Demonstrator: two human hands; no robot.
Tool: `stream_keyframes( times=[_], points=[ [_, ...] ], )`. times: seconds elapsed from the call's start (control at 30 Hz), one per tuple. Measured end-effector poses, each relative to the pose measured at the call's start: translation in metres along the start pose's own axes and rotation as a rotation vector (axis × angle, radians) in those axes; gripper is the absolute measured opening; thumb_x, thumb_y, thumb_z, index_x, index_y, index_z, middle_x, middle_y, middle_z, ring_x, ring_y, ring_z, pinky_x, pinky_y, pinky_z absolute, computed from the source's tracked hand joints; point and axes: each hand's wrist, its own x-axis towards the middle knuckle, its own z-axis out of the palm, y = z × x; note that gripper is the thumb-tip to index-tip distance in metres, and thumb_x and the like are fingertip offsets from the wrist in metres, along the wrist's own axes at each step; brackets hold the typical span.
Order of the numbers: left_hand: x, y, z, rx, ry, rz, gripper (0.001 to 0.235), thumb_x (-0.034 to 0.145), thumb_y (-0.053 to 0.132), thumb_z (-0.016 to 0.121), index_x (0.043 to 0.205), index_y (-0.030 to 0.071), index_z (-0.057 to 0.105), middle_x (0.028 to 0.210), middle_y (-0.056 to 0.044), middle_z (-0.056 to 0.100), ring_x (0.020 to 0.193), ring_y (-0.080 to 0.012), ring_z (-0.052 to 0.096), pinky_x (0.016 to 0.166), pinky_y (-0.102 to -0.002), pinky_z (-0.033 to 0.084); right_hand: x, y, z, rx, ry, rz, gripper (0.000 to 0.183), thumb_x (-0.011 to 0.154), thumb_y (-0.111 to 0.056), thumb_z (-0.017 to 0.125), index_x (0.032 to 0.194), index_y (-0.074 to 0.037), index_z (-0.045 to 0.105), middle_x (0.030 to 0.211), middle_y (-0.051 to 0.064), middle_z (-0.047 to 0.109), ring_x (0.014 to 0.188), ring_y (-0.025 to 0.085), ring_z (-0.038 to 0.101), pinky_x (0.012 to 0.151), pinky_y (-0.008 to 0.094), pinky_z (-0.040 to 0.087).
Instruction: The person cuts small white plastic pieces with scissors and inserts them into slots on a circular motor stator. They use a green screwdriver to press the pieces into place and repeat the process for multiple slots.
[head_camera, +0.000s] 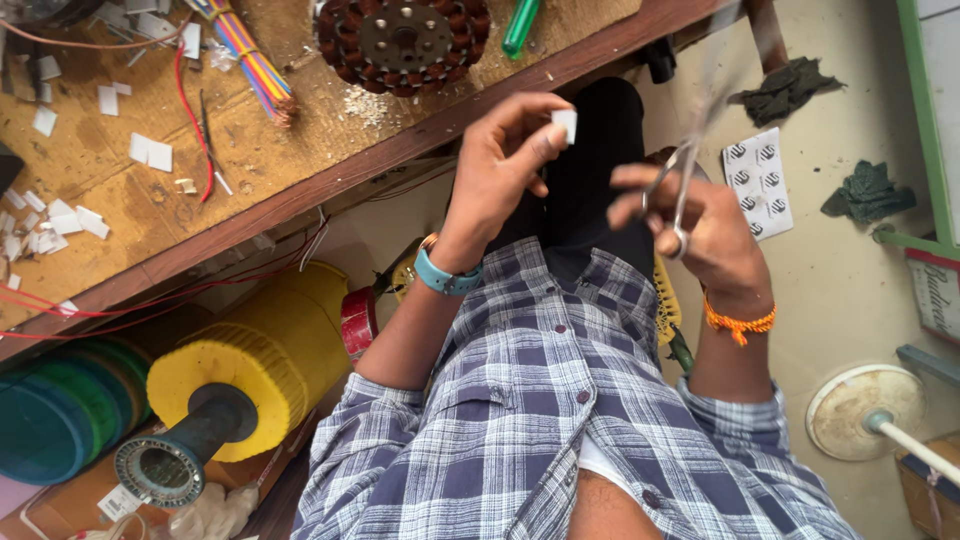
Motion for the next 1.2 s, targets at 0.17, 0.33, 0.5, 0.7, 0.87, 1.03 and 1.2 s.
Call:
stream_keyframes(
  times=[0.17, 0.33, 0.5, 0.7, 0.87, 1.03, 1.2],
  points=[
    [-0.024, 0.017, 0.019, 0.59, -0.09, 0.277, 0.055, 0.095, 0.01, 0.078, 0.147, 0.017, 0.061, 0.098, -0.001, 0.071, 0.087, -0.0165, 0.057, 0.078, -0.031, 0.055, 0.02, -0.007, 0.023, 0.012, 0.272, -0.155, 0.061, 0.094, -0.025, 0.087, 0.141, 0.001, 0.058, 0.122, 0.009, 0.071, 0.105, 0.013, 0.068, 0.093, 0.023, 0.056],
    [-0.036, 0.045, 0.026, 0.896, -0.116, 0.358, 0.064, 0.092, 0.008, 0.075, 0.151, 0.016, 0.05, 0.096, -0.002, 0.065, 0.087, -0.0242, 0.057, 0.08, -0.036, 0.052, 0.031, -0.005, 0.031, -0.138, 0.25, -0.07, 0.034, 0.095, -0.009, 0.081, 0.121, 0.003, 0.065, 0.108, 0.01, 0.074, 0.102, 0.015, 0.074, 0.092, 0.026, 0.062],
    [-0.037, 0.045, 0.03, 1.01, -0.072, 0.502, 0.043, 0.095, 0.004, 0.073, 0.133, 0.015, 0.058, 0.099, -0.002, 0.066, 0.087, -0.0268, 0.056, 0.081, -0.037, 0.052, 0.031, 0.002, 0.027, -0.176, 0.287, 0.033, 0.032, 0.092, -0.005, 0.08, 0.121, 0.001, 0.068, 0.104, 0.005, 0.073, 0.098, 0.011, 0.071, 0.089, 0.025, 0.058],
    [-0.033, 0.007, 0.029, 0.412, -0.078, 0.24, 0.03, 0.095, 0.009, 0.071, 0.124, 0.009, 0.063, 0.1, -0.003, 0.067, 0.091, -0.0163, 0.066, 0.08, -0.03, 0.059, 0.023, 0.004, 0.025, -0.131, 0.26, 0.057, 0.029, 0.091, -0.002, 0.077, 0.118, 0.0, 0.066, 0.102, 0.004, 0.072, 0.097, 0.01, 0.069, 0.089, 0.024, 0.055],
    [-0.031, -0.018, 0.029, -0.032, -0.078, -0.025, 0.016, 0.099, 0.012, 0.072, 0.11, 0.001, 0.07, 0.101, -0.002, 0.072, 0.09, -0.0086, 0.07, 0.072, -0.025, 0.06, 0.023, 0.011, 0.035, -0.06, 0.287, -0.003, 0.03, 0.091, 0.0, 0.077, 0.117, 0.001, 0.062, 0.105, 0.004, 0.067, 0.1, 0.011, 0.067, 0.091, 0.025, 0.055],
    [-0.039, -0.007, 0.034, 0.223, 0.027, 0.175, 0.013, 0.096, 0.008, 0.071, 0.105, 0.0, 0.074, 0.1, -0.004, 0.068, 0.083, -0.0087, 0.069, 0.066, -0.023, 0.06, 0.031, 0.025, 0.053, -0.021, 0.381, -0.156, 0.027, 0.093, 0.005, 0.075, 0.115, 0.0, 0.059, 0.108, 0.005, 0.066, 0.102, 0.011, 0.066, 0.092, 0.024, 0.056],
    [-0.031, 0.017, 0.031, 0.394, 0.019, 0.436, 0.017, 0.096, 0.005, 0.074, 0.112, 0.001, 0.075, 0.1, -0.005, 0.07, 0.086, -0.0097, 0.069, 0.071, -0.024, 0.059, 0.035, 0.018, 0.064, 0.063, 0.435, -0.322, 0.026, 0.096, 0.009, 0.075, 0.114, 0.001, 0.058, 0.108, 0.007, 0.065, 0.102, 0.012, 0.066, 0.096, 0.027, 0.058]
  ],
)
